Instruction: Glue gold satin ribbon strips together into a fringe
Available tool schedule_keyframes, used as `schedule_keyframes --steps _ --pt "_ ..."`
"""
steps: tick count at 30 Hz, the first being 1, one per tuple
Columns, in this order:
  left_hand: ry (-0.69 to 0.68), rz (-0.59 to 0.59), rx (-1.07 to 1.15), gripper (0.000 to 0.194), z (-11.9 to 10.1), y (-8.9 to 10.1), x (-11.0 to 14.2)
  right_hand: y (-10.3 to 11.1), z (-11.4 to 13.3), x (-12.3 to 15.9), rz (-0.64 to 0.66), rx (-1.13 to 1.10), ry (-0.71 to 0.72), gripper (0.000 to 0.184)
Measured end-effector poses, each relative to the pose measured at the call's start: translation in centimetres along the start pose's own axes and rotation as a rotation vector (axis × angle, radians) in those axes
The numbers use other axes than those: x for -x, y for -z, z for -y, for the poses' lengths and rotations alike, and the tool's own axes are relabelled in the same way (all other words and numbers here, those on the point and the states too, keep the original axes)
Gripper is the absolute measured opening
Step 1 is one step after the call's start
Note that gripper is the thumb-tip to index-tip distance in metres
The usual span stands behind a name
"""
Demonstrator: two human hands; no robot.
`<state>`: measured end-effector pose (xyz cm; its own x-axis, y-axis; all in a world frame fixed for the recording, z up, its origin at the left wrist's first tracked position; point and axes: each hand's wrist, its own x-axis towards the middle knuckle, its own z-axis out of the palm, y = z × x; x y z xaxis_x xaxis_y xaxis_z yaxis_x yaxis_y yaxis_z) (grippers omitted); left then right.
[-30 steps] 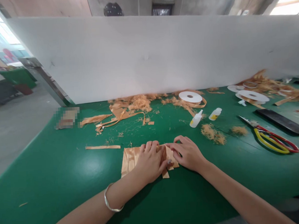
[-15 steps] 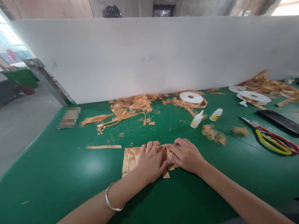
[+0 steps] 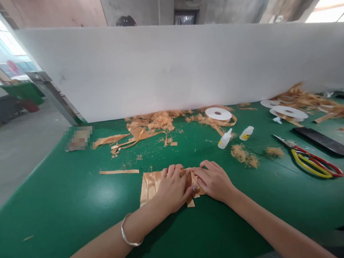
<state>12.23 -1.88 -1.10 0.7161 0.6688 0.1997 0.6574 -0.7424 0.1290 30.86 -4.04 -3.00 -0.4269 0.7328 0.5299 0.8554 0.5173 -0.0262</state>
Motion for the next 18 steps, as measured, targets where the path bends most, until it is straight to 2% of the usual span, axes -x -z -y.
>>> schedule_keyframes --steps 7,10,12,14,16,17,18 --pt "-0.005 -0.015 0.022 0.04 0.1 0.0 0.0 0.3 -0.6 -0.1 -0.087 -0.433 -0.447 0.017" --pt "-0.003 -0.004 0.021 0.04 0.1 0.2 0.0 1.4 -1.0 -0.4 -0.088 -0.471 -0.563 0.01" --pt "-0.009 0.013 0.028 0.043 0.1 0.3 0.1 2.9 -2.1 -0.8 -0.117 -0.43 -0.594 0.009" --pt "-0.013 0.021 0.045 0.044 0.2 0.6 0.0 5.1 -4.4 -1.8 -0.139 -0.363 -0.625 0.015" --pt "-0.004 0.011 0.067 0.044 0.4 1.0 -0.2 7.3 -8.1 -3.5 -0.118 -0.257 -0.685 0.017" --pt "0.005 0.003 0.076 0.044 0.5 1.2 -0.4 8.3 -10.5 -4.5 -0.089 -0.18 -0.703 0.018" --pt "0.014 -0.005 0.085 0.044 0.6 1.4 -0.5 8.9 -13.0 -5.7 0.002 -0.094 -0.709 0.022"
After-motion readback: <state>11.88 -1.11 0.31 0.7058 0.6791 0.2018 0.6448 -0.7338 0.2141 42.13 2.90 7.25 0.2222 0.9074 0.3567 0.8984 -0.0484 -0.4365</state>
